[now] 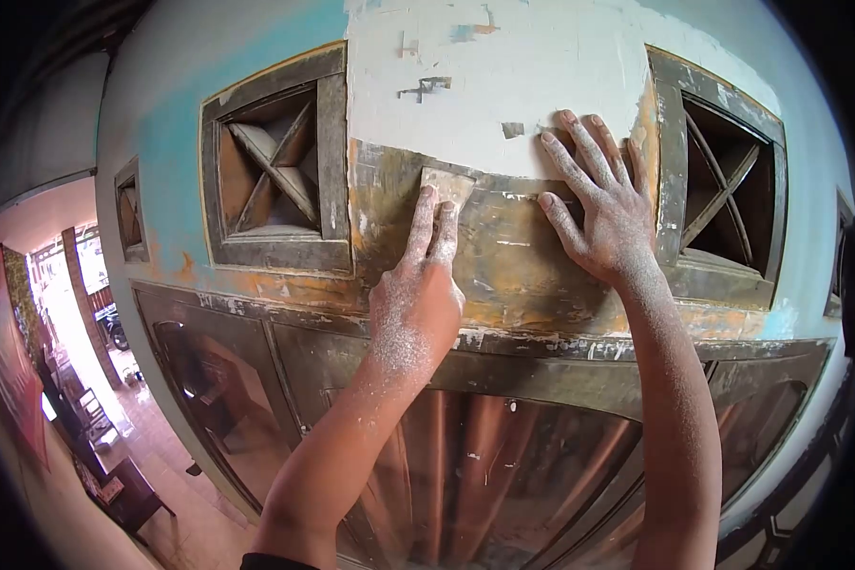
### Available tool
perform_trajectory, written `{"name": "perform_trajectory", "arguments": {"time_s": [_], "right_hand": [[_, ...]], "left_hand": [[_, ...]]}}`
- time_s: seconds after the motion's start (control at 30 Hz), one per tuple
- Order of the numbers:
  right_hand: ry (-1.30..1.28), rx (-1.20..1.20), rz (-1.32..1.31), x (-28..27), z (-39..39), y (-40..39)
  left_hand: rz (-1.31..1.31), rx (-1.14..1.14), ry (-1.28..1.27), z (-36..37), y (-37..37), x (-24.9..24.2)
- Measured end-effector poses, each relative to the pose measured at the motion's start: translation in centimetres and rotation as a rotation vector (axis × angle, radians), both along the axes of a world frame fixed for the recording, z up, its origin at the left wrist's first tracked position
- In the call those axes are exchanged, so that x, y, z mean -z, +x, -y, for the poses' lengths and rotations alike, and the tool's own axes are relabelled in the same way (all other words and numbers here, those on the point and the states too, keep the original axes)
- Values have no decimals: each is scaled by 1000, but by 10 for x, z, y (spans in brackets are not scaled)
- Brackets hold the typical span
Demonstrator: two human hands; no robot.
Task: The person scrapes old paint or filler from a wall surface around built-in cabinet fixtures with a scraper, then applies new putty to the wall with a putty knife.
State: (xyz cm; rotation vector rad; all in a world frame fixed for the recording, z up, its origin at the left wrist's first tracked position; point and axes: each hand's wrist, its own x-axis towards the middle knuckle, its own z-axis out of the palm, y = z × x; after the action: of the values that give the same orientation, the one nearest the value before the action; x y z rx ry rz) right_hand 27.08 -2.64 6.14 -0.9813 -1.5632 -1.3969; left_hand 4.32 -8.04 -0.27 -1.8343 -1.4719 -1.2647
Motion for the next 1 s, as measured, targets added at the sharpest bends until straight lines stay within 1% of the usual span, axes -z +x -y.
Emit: {"name": "perform_trajectory", "arguments": {"time_s": [0.03, 0.17, 0.27, 0.37, 0.43, 0.53, 0.67, 0.77, 0.9, 0.97, 1.0], "right_hand": [[1, 0, 2, 0, 0, 0], [9, -18, 1, 1, 0, 0], [0, -27, 8, 0, 2, 1], [12, -30, 8, -1, -1, 1], [12, -33, 2, 2, -1, 1], [13, -30, 10, -2, 0, 2], [23, -31, 8, 3, -1, 1], [9, -45, 13, -2, 1, 2], [32, -54, 14, 1, -1, 2], [31, -55, 10, 1, -1, 3], [14, -62, 11, 1, -2, 3]], "left_hand": [[-6, 4, 31, -2, -1, 0], [-17, -16, 4, -2, -2, 0], [-70, 1, 77, -12, -6, 3], [-53, -38, 63, -5, -4, -5], [-51, -42, 35, -4, -4, 0], [-52, -34, 32, -4, -4, -9], [-45, -22, 34, -6, -7, 1], [-60, -11, 65, -11, -12, -9], [-57, -50, 36, -5, -9, 0], [-55, -18, 138, -11, -11, -7], [-52, -16, 140, -8, -9, -10]]}}
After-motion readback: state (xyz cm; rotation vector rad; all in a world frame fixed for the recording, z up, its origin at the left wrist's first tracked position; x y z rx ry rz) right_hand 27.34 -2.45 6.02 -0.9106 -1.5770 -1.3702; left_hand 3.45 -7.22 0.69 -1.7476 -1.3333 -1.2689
